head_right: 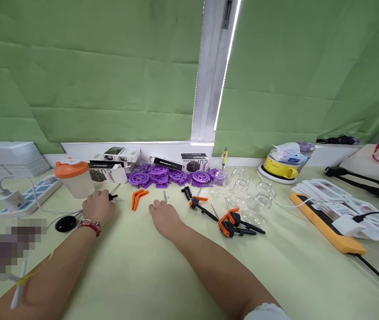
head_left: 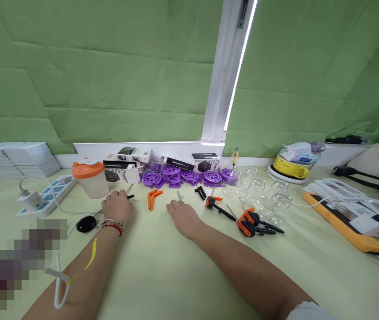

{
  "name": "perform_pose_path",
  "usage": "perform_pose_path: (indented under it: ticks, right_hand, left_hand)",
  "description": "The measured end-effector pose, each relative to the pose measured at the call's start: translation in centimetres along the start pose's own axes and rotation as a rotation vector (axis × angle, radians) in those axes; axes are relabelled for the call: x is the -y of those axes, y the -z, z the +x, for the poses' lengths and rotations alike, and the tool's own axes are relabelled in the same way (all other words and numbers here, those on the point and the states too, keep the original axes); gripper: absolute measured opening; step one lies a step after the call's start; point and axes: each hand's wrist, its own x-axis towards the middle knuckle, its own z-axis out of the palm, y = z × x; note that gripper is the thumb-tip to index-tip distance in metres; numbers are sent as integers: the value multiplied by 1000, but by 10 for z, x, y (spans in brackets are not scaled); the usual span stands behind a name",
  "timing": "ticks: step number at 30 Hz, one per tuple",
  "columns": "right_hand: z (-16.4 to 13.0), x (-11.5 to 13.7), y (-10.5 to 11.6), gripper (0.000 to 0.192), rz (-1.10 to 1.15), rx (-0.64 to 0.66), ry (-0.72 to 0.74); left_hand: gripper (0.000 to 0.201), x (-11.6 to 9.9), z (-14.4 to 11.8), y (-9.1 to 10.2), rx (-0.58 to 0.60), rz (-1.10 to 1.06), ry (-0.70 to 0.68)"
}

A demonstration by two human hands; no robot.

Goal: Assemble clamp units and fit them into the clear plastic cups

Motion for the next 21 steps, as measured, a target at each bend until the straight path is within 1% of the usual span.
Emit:
perform_pose_path:
  ticks: [3,6,8,11,14,17,19,21]
  right_hand:
    - [11,10,1,60,3,-38,87]
    - [25,21,2,64,31,-23,121]
    - [34,26,1,59,52,-4,135]
    - [41,30,-3,43,77,-20,149]
    - [41,28,-10,32,98,-68,153]
    - [36,23,-15,26,176,-103,145]
    - [34,20,-17,27,287,-135,102]
    - [34,18,-19,27,424,-177,25]
  left_hand:
    - [31,-7,-2,2,23,-46,-40]
    - [33,-10,-5,4,78,-95,-44]
    - [33,-11,-7,5,116,-128,-33]
    - [35,-10,-7,4,148,-187,-4]
    - [35,-9,-5,3,180,-248,33]
    - [34,-10,-2,3,205,-290,72]
    - [36,-11,-2,3,174,-323,105]
    - [40,-12,-3,2,104,-395,118]
